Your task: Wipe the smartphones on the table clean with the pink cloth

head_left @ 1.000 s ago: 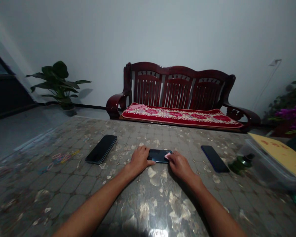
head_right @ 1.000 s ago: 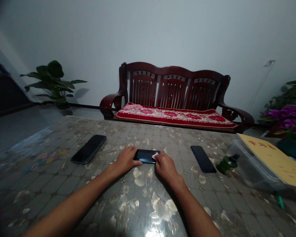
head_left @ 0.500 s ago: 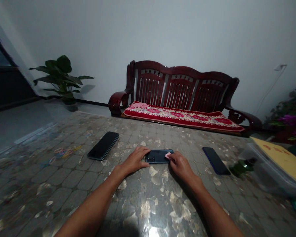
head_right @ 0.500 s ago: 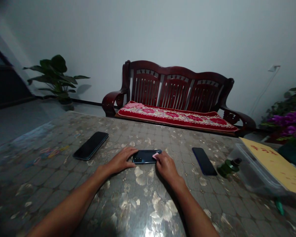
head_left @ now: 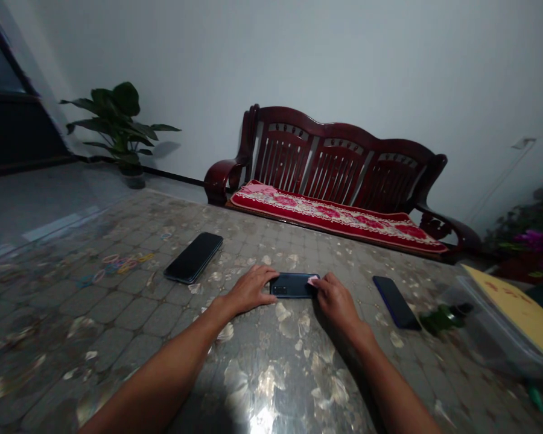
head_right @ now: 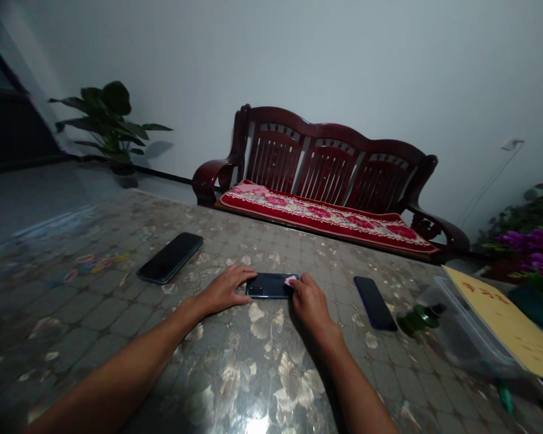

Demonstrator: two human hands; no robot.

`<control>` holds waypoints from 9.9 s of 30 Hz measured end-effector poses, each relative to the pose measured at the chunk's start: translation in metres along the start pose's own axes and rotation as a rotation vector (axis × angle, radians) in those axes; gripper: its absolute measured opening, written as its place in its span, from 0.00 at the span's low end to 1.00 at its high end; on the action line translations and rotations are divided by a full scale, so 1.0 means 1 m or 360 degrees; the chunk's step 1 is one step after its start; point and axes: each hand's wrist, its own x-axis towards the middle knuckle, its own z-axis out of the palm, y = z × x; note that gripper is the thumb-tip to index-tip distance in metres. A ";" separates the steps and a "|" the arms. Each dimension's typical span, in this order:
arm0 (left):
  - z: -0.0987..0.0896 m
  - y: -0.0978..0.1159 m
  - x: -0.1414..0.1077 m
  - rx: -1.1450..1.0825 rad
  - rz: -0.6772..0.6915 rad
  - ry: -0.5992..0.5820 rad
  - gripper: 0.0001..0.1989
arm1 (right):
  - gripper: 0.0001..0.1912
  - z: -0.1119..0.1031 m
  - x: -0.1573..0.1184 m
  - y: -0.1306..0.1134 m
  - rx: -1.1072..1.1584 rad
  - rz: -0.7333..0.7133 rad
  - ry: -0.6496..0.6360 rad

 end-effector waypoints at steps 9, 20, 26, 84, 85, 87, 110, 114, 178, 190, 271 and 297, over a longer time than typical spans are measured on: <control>-0.002 0.007 0.000 -0.0033 -0.0053 0.0036 0.31 | 0.21 -0.001 0.031 -0.023 -0.0199 0.0223 -0.0136; -0.003 0.007 0.001 -0.0091 -0.0057 0.0060 0.26 | 0.23 -0.002 0.033 -0.029 -0.0232 0.0204 -0.0164; -0.002 0.007 0.002 -0.0080 -0.0103 0.0062 0.28 | 0.22 0.007 0.040 -0.050 -0.0167 0.0145 -0.0173; -0.005 0.006 0.007 -0.0152 -0.0240 0.0023 0.28 | 0.19 -0.003 -0.027 -0.023 -0.0238 -0.0019 -0.0120; -0.005 0.006 0.007 -0.0156 -0.0243 0.0027 0.29 | 0.18 -0.001 -0.026 -0.025 -0.0248 -0.0082 -0.0101; -0.003 0.005 0.008 -0.0160 -0.0251 0.0034 0.29 | 0.16 0.006 -0.023 -0.032 -0.0265 -0.0212 -0.0060; 0.002 -0.002 0.008 -0.0205 -0.0215 0.0071 0.28 | 0.13 0.017 0.006 -0.049 -0.0295 -0.0390 -0.0001; 0.002 -0.002 0.008 -0.0197 -0.0214 0.0062 0.29 | 0.13 0.014 0.011 -0.052 -0.0300 -0.0295 -0.0041; -0.003 0.004 0.011 -0.0442 -0.0336 -0.0011 0.47 | 0.21 0.015 0.032 -0.049 -0.0081 -0.0032 -0.0028; -0.001 0.003 0.013 -0.0503 -0.0317 0.0023 0.53 | 0.16 0.024 0.044 -0.066 -0.0020 -0.0481 -0.0105; -0.009 0.011 0.013 -0.0203 -0.0317 -0.0063 0.33 | 0.14 0.018 -0.009 -0.030 -0.0024 -0.0496 0.0129; -0.008 0.012 0.010 -0.0157 -0.0300 -0.0038 0.28 | 0.21 0.005 -0.009 -0.006 -0.0135 0.0137 0.0093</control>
